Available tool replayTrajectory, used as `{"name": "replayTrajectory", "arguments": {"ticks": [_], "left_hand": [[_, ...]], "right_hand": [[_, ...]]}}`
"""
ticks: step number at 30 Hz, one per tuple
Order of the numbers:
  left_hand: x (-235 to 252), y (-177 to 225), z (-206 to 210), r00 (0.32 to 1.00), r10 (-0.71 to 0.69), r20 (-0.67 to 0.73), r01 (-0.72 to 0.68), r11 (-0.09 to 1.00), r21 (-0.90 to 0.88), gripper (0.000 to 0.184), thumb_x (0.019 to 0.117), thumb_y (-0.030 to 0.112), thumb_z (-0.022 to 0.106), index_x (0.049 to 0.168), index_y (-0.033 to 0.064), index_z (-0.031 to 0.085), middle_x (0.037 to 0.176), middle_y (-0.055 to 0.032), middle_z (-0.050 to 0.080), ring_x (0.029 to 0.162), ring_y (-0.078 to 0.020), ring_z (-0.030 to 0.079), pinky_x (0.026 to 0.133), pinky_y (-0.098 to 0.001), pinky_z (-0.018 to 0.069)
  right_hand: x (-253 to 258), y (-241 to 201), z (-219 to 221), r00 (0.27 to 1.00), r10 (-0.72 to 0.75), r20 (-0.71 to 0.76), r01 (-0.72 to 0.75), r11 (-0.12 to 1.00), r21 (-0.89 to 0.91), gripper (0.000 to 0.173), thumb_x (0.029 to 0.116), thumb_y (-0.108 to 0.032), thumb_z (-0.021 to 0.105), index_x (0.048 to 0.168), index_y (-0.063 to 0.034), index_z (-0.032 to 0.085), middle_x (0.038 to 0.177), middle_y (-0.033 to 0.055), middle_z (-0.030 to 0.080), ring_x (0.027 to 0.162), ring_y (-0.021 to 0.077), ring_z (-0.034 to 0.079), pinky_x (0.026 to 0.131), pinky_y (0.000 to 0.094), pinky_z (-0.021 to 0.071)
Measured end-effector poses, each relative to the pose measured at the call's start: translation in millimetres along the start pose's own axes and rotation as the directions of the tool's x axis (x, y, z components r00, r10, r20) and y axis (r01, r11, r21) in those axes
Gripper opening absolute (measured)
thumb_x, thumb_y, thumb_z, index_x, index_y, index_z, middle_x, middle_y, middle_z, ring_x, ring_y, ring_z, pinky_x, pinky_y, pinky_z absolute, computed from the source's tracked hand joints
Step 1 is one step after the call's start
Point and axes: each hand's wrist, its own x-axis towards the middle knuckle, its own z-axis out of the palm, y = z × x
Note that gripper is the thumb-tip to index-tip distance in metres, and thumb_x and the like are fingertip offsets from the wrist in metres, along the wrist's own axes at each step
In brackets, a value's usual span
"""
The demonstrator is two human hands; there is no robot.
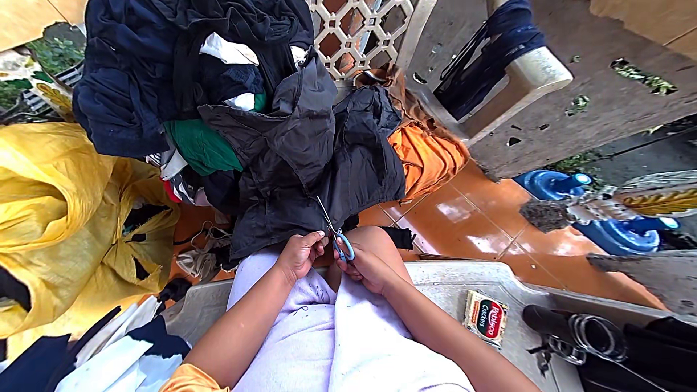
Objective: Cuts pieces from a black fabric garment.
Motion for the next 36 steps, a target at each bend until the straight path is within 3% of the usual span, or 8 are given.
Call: {"name": "replayTrajectory", "arguments": {"ticks": [10, 19, 31, 36], "left_hand": [[-5.2, -0.2, -2.8, 1.0, 0.006, 0.007, -0.006, 1.0, -0.008, 0.033, 0.1039, 0.001, 0.047, 0.074, 0.0081, 0.06, 0.061, 0.0024, 0.059, 0.055, -0.0057, 0.056, 0.06, -0.02, 0.051], [-9.0, -4.5, -4.8, 1.0, -0.022, 0.018, 0.022, 1.0, 0.009, 0.025, 0.1031, 0.001, 0.049, 0.082, 0.0057, 0.062, 0.063, 0.0014, 0.059, 0.055, -0.0064, 0.056, 0.06, -0.0212, 0.0523], [-14.2, -7.1, -8.7, 1.0, -0.022, 0.021, 0.022, 1.0, 0.004, 0.023, 0.1021, -0.001, 0.05, 0.083, 0.0066, 0.06, 0.063, 0.002, 0.058, 0.055, -0.0064, 0.056, 0.06, -0.0215, 0.052], [-18.9, -10.5, -11.3, 0.999, -0.024, 0.043, 0.023, 1.0, 0.018, 0.021, 0.101, -0.001, 0.051, 0.084, 0.0067, 0.06, 0.062, 0.0023, 0.057, 0.055, -0.0067, 0.056, 0.062, -0.0227, 0.0525]], "right_hand": [[-4.8, 0.9, -5.2, 0.998, -0.036, -0.046, 0.032, 0.996, -0.083, 0.03, 0.1101, -0.023, 0.044, 0.088, -0.0093, 0.057, 0.059, -0.0067, 0.048, 0.043, -0.0009, 0.034, 0.04, 0.0145, 0.0268], [9.0, -20.2, -17.0, 0.995, 0.093, -0.026, -0.096, 0.979, -0.18, 0.038, 0.1117, -0.037, 0.038, 0.09, -0.0107, 0.055, 0.059, -0.0068, 0.046, 0.041, -0.0004, 0.03, 0.039, 0.0149, 0.0244], [9.5, -23.0, -28.9, 0.999, 0.037, 0.01, -0.031, 0.939, -0.341, 0.034, 0.1102, -0.027, 0.045, 0.084, -0.0094, 0.058, 0.06, -0.0064, 0.049, 0.042, -0.0003, 0.034, 0.039, 0.015, 0.0267], [12.7, -33.2, -26.4, 0.991, 0.127, -0.037, -0.132, 0.935, -0.33, 0.038, 0.111, -0.036, 0.042, 0.087, -0.0105, 0.057, 0.058, -0.0064, 0.048, 0.04, 0.0003, 0.032, 0.038, 0.0155, 0.0254]]}}
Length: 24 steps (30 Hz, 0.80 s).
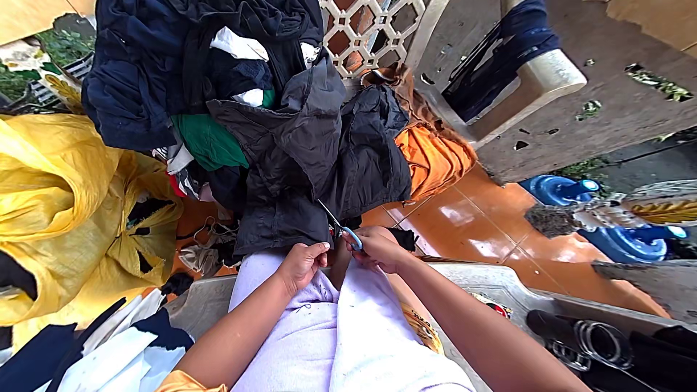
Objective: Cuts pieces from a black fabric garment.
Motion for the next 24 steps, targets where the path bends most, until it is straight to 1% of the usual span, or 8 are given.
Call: {"name": "replayTrajectory", "arguments": {"ticks": [3, 7, 12, 15, 18, 21, 24], "left_hand": [[-3.5, -1.0, -0.6, 1.0, -0.013, 0.007, 0.013, 1.0, -0.002, 0.021, 0.1002, -0.003, 0.051, 0.084, 0.0064, 0.061, 0.062, 0.0022, 0.058, 0.056, -0.0068, 0.056, 0.063, -0.0225, 0.0523], [-5.9, -0.6, -2.4, 1.0, -0.009, 0.003, 0.009, 1.0, -0.011, 0.019, 0.1001, -0.003, 0.051, 0.086, 0.0059, 0.06, 0.063, 0.0018, 0.058, 0.056, -0.007, 0.056, 0.063, -0.0226, 0.0526], [-11.2, -0.6, -4.2, 1.0, -0.003, 0.015, 0.003, 1.0, -0.021, 0.021, 0.0999, -0.003, 0.051, 0.084, 0.0066, 0.061, 0.062, 0.0017, 0.059, 0.056, -0.007, 0.057, 0.064, -0.0226, 0.0533], [-15.3, -0.9, -6.1, 0.999, 0.0, 0.038, 0.001, 0.999, -0.036, 0.02, 0.0995, -0.003, 0.05, 0.086, 0.0063, 0.062, 0.062, 0.0014, 0.059, 0.056, -0.007, 0.057, 0.063, -0.0224, 0.0529], [-22.0, -0.5, -7.0, 0.998, -0.005, 0.061, 0.008, 0.999, -0.045, 0.02, 0.0993, -0.004, 0.05, 0.086, 0.0054, 0.063, 0.063, 0.001, 0.06, 0.056, -0.0065, 0.057, 0.062, -0.0213, 0.0528], [-29.6, -1.7, -8.3, 0.991, 0.014, 0.129, -0.002, 0.996, -0.089, 0.021, 0.0968, -0.003, 0.049, 0.087, 0.0074, 0.064, 0.065, 0.0012, 0.062, 0.057, -0.0064, 0.059, 0.063, -0.0222, 0.0535], [-34.8, -4.0, -12.0, 0.977, 0.044, 0.208, -0.015, 0.99, -0.139, 0.019, 0.093, -0.001, 0.051, 0.088, 0.0096, 0.066, 0.068, 0.0018, 0.066, 0.058, -0.0063, 0.061, 0.065, -0.0228, 0.0543]], "right_hand": [[5.8, -7.1, -3.0, 0.999, 0.032, 0.003, -0.032, 0.999, -0.034, 0.039, 0.1106, -0.039, 0.041, 0.089, -0.0115, 0.056, 0.058, -0.007, 0.047, 0.039, 0.0, 0.03, 0.038, 0.0156, 0.0238], [10.9, -7.9, -8.0, 1.0, 0.021, 0.012, -0.02, 0.997, -0.075, 0.036, 0.1096, -0.039, 0.045, 0.09, -0.0117, 0.057, 0.058, -0.0072, 0.047, 0.04, -0.0001, 0.03, 0.039, 0.0157, 0.0231], [10.0, -0.1, -14.7, 0.998, -0.059, 0.038, 0.063, 0.991, -0.115, 0.029, 0.1088, -0.03, 0.049, 0.089, -0.0115, 0.058, 0.06, -0.0079, 0.048, 0.042, -0.0006, 0.033, 0.041, 0.0153, 0.0256], [7.5, 5.0, -14.4, 0.996, -0.077, 0.04, 0.08, 0.994, -0.073, 0.028, 0.1087, -0.027, 0.05, 0.088, -0.0105, 0.059, 0.059, -0.0077, 0.049, 0.042, -0.0007, 0.034, 0.041, 0.0151, 0.0262], [7.5, 11.1, -9.8, 0.992, -0.115, 0.055, 0.114, 0.993, 0.015, 0.028, 0.1098, -0.025, 0.046, 0.089, -0.0098, 0.058, 0.061, -0.0073, 0.05, 0.044, -0.0014, 0.036, 0.041, 0.014, 0.0282], [9.2, 13.3, -5.0, 0.986, -0.14, 0.086, 0.132, 0.987, 0.094, 0.028, 0.1115, -0.027, 0.039, 0.094, -0.0108, 0.054, 0.062, -0.008, 0.047, 0.043, -0.0025, 0.033, 0.041, 0.0127, 0.0269], [12.0, 15.8, 0.4, 0.972, -0.214, 0.094, 0.2, 0.969, 0.143, 0.027, 0.1111, -0.027, 0.037, 0.098, -0.011, 0.054, 0.063, -0.0086, 0.048, 0.044, -0.0034, 0.034, 0.042, 0.0119, 0.028]]}}
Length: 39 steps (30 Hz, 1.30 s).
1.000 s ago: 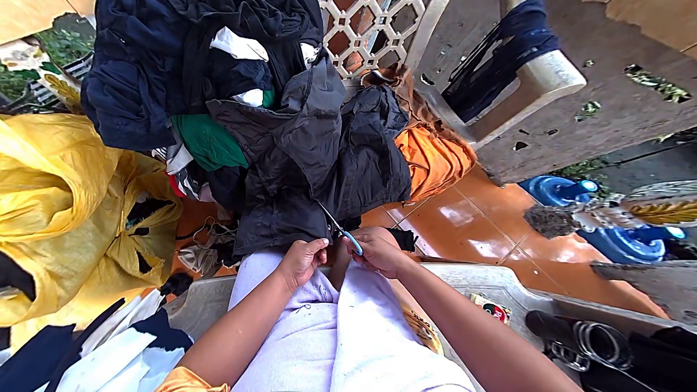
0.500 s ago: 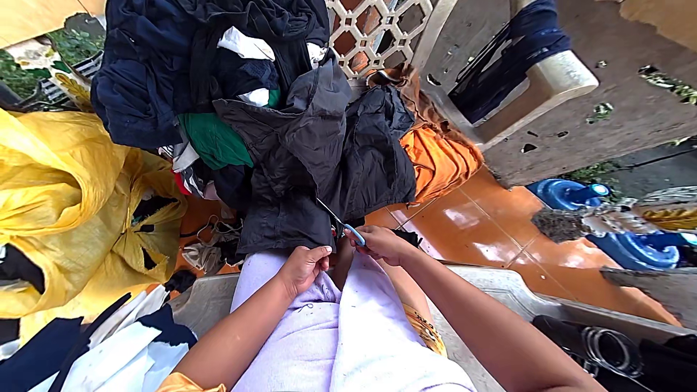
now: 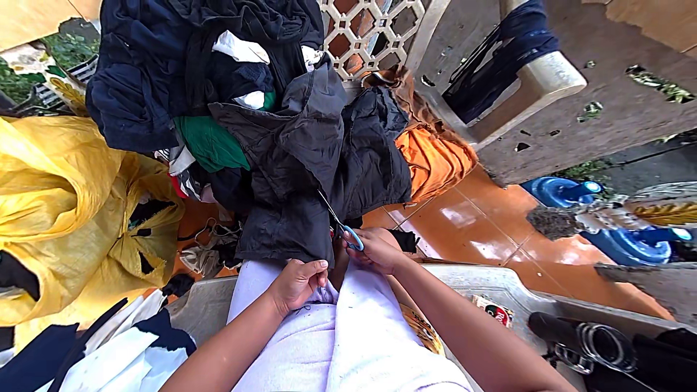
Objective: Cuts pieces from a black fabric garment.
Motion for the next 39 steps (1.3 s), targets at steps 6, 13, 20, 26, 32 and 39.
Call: {"name": "replayTrajectory", "arguments": {"ticks": [6, 13, 20, 26, 32, 39], "left_hand": [[-3.1, -2.8, -2.8, 0.993, 0.053, 0.105, -0.045, 0.996, -0.08, 0.012, 0.0872, 0.003, 0.064, 0.09, 0.0131, 0.07, 0.071, 0.002, 0.068, 0.06, -0.0069, 0.063, 0.065, -0.0236, 0.0548], [-3.5, -3.9, -3.2, 0.989, 0.055, 0.139, -0.045, 0.996, -0.079, 0.011, 0.0866, 0.004, 0.067, 0.09, 0.0134, 0.071, 0.072, 0.0014, 0.069, 0.061, -0.0069, 0.064, 0.066, -0.0236, 0.0549], [-8.8, -5.5, -9.6, 0.983, 0.049, 0.178, -0.043, 0.998, -0.042, 0.009, 0.0872, 0.006, 0.069, 0.092, 0.0133, 0.072, 0.072, 0.0024, 0.069, 0.061, -0.0061, 0.063, 0.066, -0.023, 0.0543], [-13.5, -4.3, -8.8, 0.986, -0.003, 0.168, -0.003, 0.999, 0.034, 0.011, 0.0888, 0.005, 0.063, 0.093, 0.0124, 0.07, 0.071, 0.0033, 0.068, 0.061, -0.0053, 0.063, 0.065, -0.0219, 0.0543], [-16.0, -2.9, -11.9, 0.984, 0.023, 0.177, -0.028, 0.999, 0.023, 0.012, 0.0884, 0.004, 0.064, 0.094, 0.0124, 0.07, 0.072, 0.0034, 0.069, 0.062, -0.005, 0.063, 0.066, -0.0219, 0.0542], [-24.7, -2.2, -14.6, 0.985, 0.0, 0.171, -0.014, 0.997, 0.082, 0.013, 0.0884, 0.005, 0.063, 0.091, 0.015, 0.07, 0.071, 0.0053, 0.067, 0.061, -0.004, 0.062, 0.065, -0.0211, 0.0529]], "right_hand": [[2.5, 5.3, 11.9, 0.988, -0.152, -0.029, 0.153, 0.988, 0.027, 0.021, 0.1087, -0.023, 0.039, 0.099, -0.0108, 0.054, 0.067, -0.0099, 0.052, 0.049, -0.0048, 0.04, 0.047, 0.0105, 0.0327], [0.8, 10.0, 19.4, 0.958, -0.27, -0.093, 0.275, 0.961, 0.042, 0.019, 0.1049, -0.02, 0.045, 0.092, -0.0127, 0.057, 0.067, -0.0111, 0.053, 0.05, -0.0053, 0.042, 0.047, 0.0108, 0.0331], [1.3, 5.1, 18.2, 0.969, -0.229, -0.098, 0.234, 0.971, 0.041, 0.02, 0.1066, -0.018, 0.044, 0.093, -0.0106, 0.057, 0.065, -0.0099, 0.052, 0.048, -0.0045, 0.041, 0.046, 0.0112, 0.0325], [9.1, -10.7, 9.3, 0.978, -0.195, -0.074, 0.192, 0.981, -0.042, 0.02, 0.1077, -0.024, 0.042, 0.096, -0.0119, 0.053, 0.064, -0.0103, 0.05, 0.048, -0.0036, 0.038, 0.046, 0.0122, 0.0306], [9.6, -15.9, 3.1, 0.96, -0.272, -0.072, 0.262, 0.958, -0.115, 0.019, 0.1044, -0.021, 0.05, 0.088, -0.0131, 0.057, 0.065, -0.0111, 0.051, 0.052, -0.0037, 0.043, 0.049, 0.013, 0.0347], [9.1, -25.3, 4.5, 0.977, -0.202, -0.071, 0.191, 0.973, -0.129, 0.021, 0.107, -0.021, 0.047, 0.091, -0.0108, 0.056, 0.062, -0.0099, 0.051, 0.048, -0.0034, 0.04, 0.045, 0.0126, 0.031]]}}
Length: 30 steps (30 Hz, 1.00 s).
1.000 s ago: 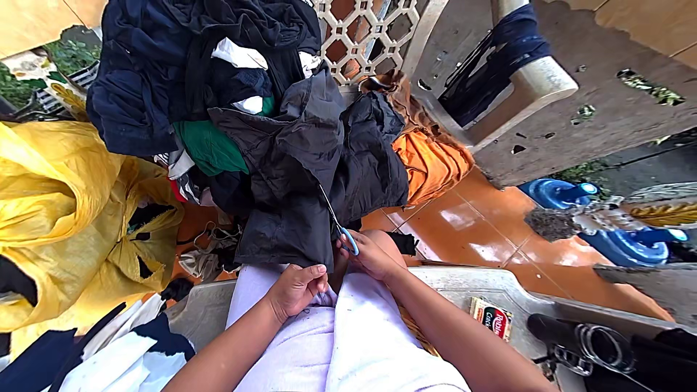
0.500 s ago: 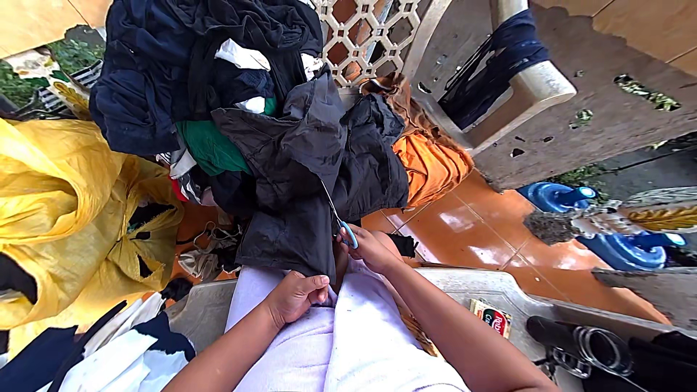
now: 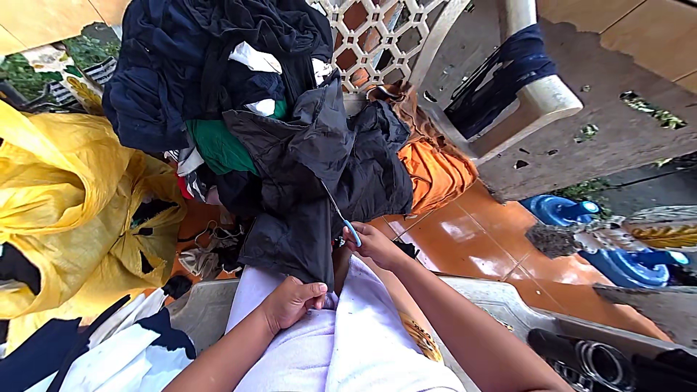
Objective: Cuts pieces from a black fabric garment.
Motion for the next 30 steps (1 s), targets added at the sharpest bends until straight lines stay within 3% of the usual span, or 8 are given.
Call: {"name": "replayTrajectory", "arguments": {"ticks": [4, 10, 17, 30], "left_hand": [[-3.5, -0.6, -1.6, 1.0, -0.022, 0.008, 0.021, 0.999, 0.034, 0.015, 0.089, 0.003, 0.061, 0.09, 0.0157, 0.07, 0.069, 0.0063, 0.067, 0.06, -0.0031, 0.061, 0.064, -0.0202, 0.0523], [-7.6, 1.0, -4.2, 1.0, -0.008, 0.016, 0.007, 0.999, 0.044, 0.015, 0.0881, 0.003, 0.062, 0.09, 0.0165, 0.07, 0.068, 0.0071, 0.066, 0.06, -0.003, 0.061, 0.065, -0.0202, 0.0528], [-15.7, 0.0, -10.3, 0.998, -0.032, 0.045, 0.027, 0.991, 0.129, 0.014, 0.0882, 0.004, 0.065, 0.093, 0.0174, 0.069, 0.071, 0.0085, 0.067, 0.061, -0.0014, 0.061, 0.063, -0.0185, 0.0519], [-29.8, 4.1, -14.4, 1.0, -0.005, 0.027, 0.002, 0.992, 0.123, 0.016, 0.0854, 0.005, 0.068, 0.091, 0.0191, 0.07, 0.071, 0.0083, 0.067, 0.06, -0.0015, 0.06, 0.063, -0.0187, 0.0516]], "right_hand": [[5.4, -6.4, 3.4, 1.0, 0.011, -0.002, -0.011, 1.0, -0.009, 0.022, 0.1083, -0.024, 0.044, 0.095, -0.0105, 0.054, 0.062, -0.0098, 0.05, 0.047, -0.0035, 0.038, 0.045, 0.0125, 0.0295], [9.6, -5.5, 4.2, 0.999, -0.043, -0.008, 0.042, 0.998, -0.043, 0.02, 0.1062, -0.02, 0.05, 0.089, -0.0116, 0.057, 0.065, -0.0099, 0.052, 0.05, -0.0034, 0.043, 0.047, 0.0127, 0.0334], [12.2, -20.0, -1.0, 1.0, 0.025, 0.006, -0.025, 0.997, -0.068, 0.022, 0.1084, -0.022, 0.046, 0.091, -0.0112, 0.055, 0.063, -0.0094, 0.05, 0.048, -0.0028, 0.04, 0.045, 0.0128, 0.0311], [26.2, -33.5, -24.3, 0.996, -0.013, 0.092, 0.04, 0.956, -0.291, 0.018, 0.1027, -0.026, 0.054, 0.091, -0.0119, 0.057, 0.068, -0.0103, 0.051, 0.056, -0.0023, 0.045, 0.054, 0.0147, 0.0371]]}}
